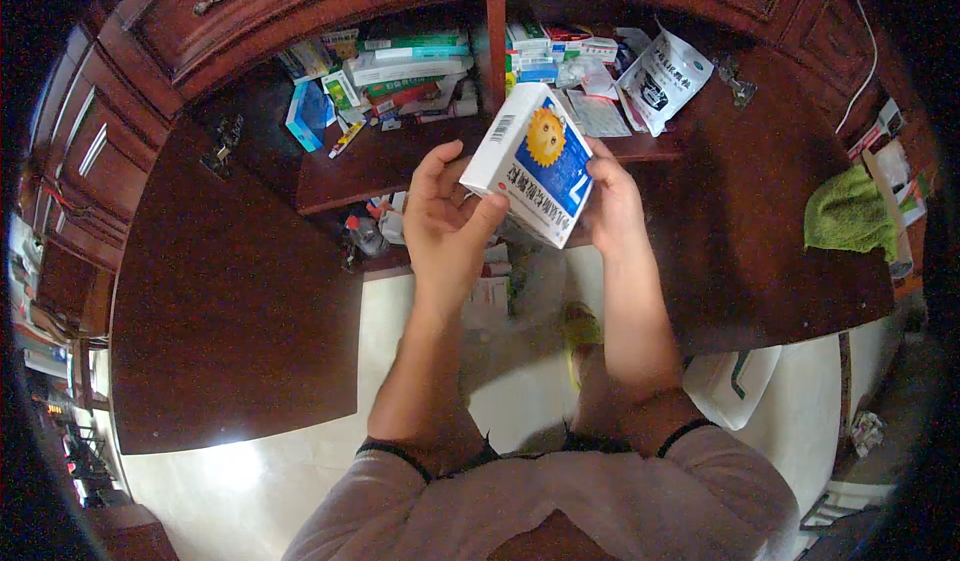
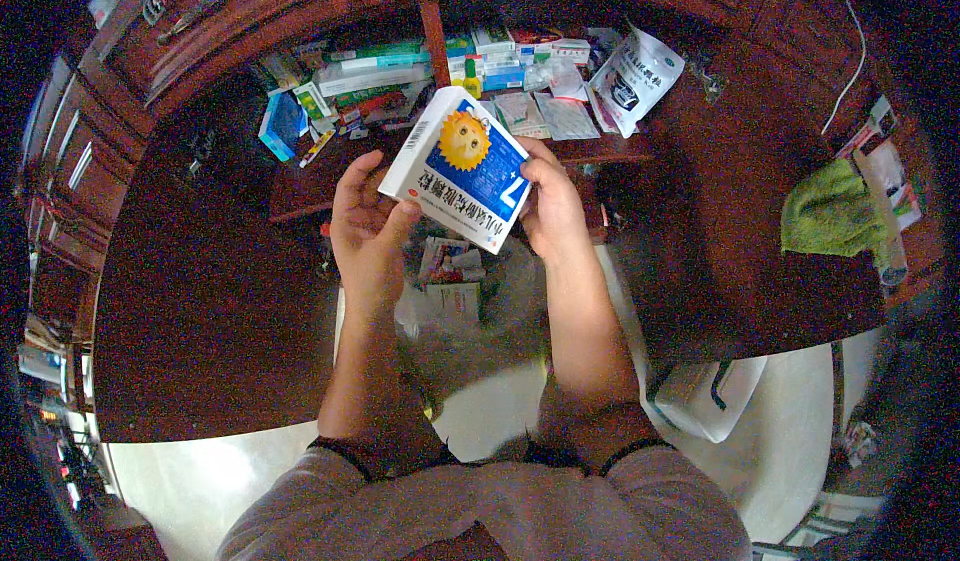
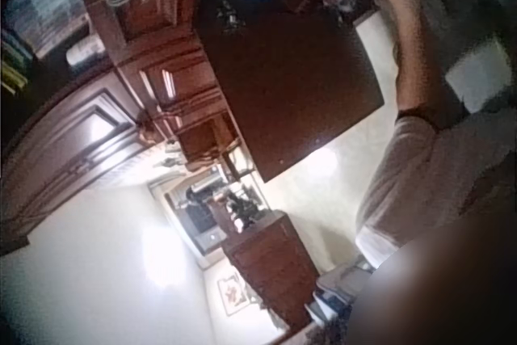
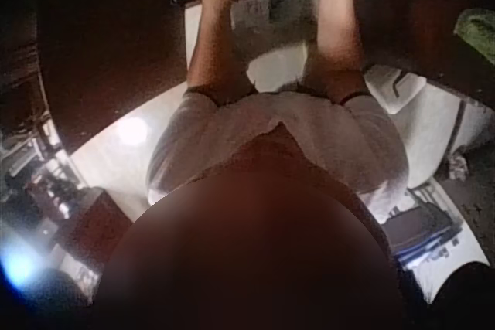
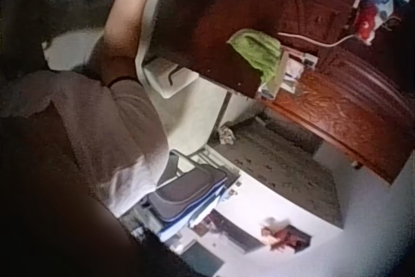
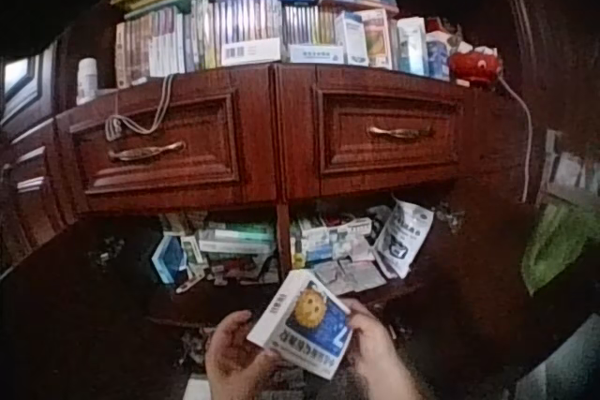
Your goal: Inspecting and organizing various medicine boxes, sachets, and spray bottles within a wooden cabinet.
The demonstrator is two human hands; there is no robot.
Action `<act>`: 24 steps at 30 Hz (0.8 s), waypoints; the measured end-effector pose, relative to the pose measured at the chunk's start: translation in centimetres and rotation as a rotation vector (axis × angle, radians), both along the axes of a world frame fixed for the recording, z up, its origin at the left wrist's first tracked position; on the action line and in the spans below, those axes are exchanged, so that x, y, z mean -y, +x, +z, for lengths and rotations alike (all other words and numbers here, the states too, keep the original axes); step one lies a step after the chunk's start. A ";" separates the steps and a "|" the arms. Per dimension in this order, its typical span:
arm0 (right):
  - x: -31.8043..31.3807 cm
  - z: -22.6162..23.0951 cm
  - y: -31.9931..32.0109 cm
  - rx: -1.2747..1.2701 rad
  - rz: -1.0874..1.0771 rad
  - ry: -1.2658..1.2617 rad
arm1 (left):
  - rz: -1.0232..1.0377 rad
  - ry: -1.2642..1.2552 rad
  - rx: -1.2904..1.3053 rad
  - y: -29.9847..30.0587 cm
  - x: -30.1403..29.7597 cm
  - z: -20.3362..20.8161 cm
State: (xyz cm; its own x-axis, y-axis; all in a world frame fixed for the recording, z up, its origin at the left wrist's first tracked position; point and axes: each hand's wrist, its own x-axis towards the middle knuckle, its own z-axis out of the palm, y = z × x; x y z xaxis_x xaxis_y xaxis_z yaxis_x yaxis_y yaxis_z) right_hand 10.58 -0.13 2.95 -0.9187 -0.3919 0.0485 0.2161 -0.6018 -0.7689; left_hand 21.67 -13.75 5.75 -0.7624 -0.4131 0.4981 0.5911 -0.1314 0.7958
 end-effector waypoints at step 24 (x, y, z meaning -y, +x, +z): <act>1.3 -0.3 0.8 -0.045 -0.048 -0.023 | 0.084 -0.320 -0.132 0.0 -1.1 -0.6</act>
State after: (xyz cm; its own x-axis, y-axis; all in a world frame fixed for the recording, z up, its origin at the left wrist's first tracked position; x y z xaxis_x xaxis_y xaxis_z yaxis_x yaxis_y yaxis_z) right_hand 11.37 -1.41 2.67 -0.9331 -0.3457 0.0990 0.1519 -0.6283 -0.7630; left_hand 21.68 -12.70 5.14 -0.6527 -0.2784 0.7046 0.6899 0.1660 0.7047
